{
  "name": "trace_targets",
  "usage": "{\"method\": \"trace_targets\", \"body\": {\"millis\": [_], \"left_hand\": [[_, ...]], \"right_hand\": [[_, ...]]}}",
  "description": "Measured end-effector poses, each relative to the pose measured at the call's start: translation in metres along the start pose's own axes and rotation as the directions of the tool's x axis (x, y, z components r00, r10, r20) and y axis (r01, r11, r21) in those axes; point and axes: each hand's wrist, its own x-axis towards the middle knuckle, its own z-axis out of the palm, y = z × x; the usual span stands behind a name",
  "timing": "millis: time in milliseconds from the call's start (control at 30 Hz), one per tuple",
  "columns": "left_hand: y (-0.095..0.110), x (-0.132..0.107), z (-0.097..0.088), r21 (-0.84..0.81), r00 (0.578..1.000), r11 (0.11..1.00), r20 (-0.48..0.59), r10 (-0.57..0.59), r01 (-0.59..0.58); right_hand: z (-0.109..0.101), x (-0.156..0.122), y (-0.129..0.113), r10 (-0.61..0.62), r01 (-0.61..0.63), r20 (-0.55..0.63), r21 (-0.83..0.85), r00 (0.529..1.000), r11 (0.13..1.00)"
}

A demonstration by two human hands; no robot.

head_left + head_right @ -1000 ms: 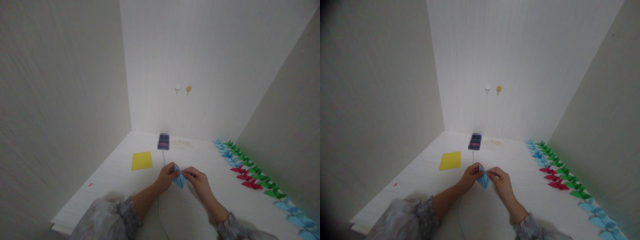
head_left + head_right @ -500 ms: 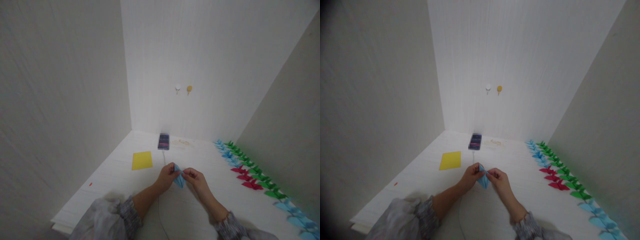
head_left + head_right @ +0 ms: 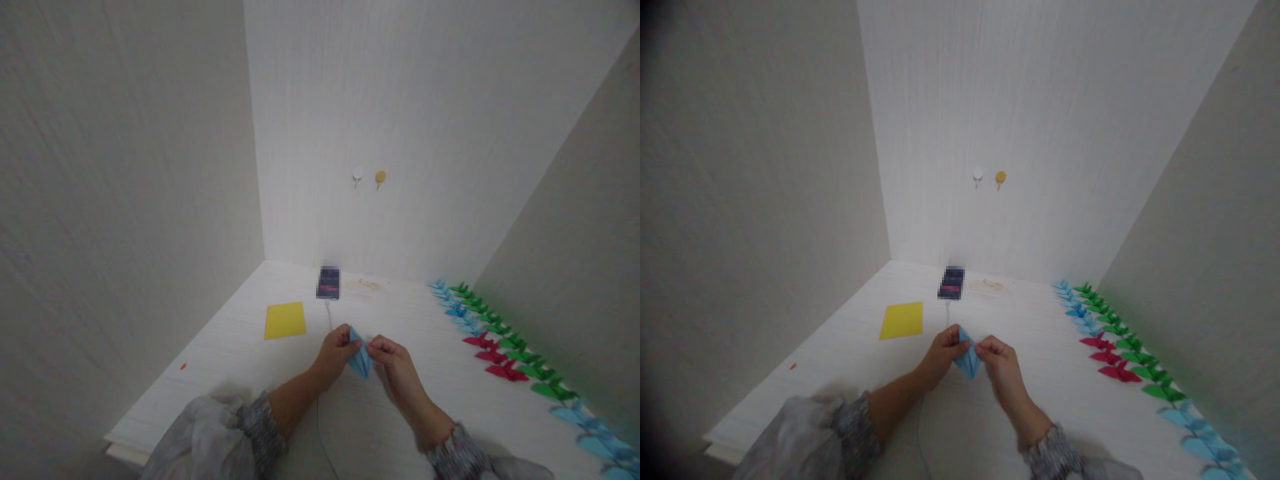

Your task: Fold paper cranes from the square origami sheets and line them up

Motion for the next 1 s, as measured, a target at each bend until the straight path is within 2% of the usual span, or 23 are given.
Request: {"method": "trace_targets", "body": {"millis": [200, 367, 500, 600, 767, 1000], "left_hand": [[0.0003, 0.0012, -0.0012, 0.047, 1.0, 0.999, -0.02, -0.014, 0.014], [-0.0014, 0.0036, -0.0057, 0.114, 0.999, 0.993, -0.04, -0.025, 0.029], [0.0005, 0.0031, -0.0063, 0.139, 0.999, 0.99, -0.036, -0.029, 0.034], [0.0031, 0.0022, -0.006, 0.177, 0.998, 0.984, -0.058, -0.018, 0.028], [0.004, 0.0021, -0.0064, 0.258, 0.992, 0.966, -0.128, 0.011, 0.022], [0.0034, 0.0018, -0.005, 0.324, 0.992, 0.946, -0.122, 0.017, 0.023]], "right_hand": [[0.0015, 0.0007, 0.0058, 0.013, -0.013, -0.026, -0.02, 1.0, 1.0], [0.002, 0.0037, 0.009, -0.028, 0.032, 0.032, -0.12, 0.999, 0.992], [0.0014, 0.0052, 0.0101, -0.042, 0.046, 0.031, -0.11, 0.999, 0.993], [0.0013, 0.004, 0.0072, -0.016, 0.019, 0.038, -0.072, 0.999, 0.997], [0.0045, -0.0008, 0.0006, 0.071, -0.066, 0.131, -0.043, 0.989, 0.997], [-0.0005, 0.0018, 0.0089, 0.069, -0.058, 0.09, -0.129, 0.994, 0.99]]}}
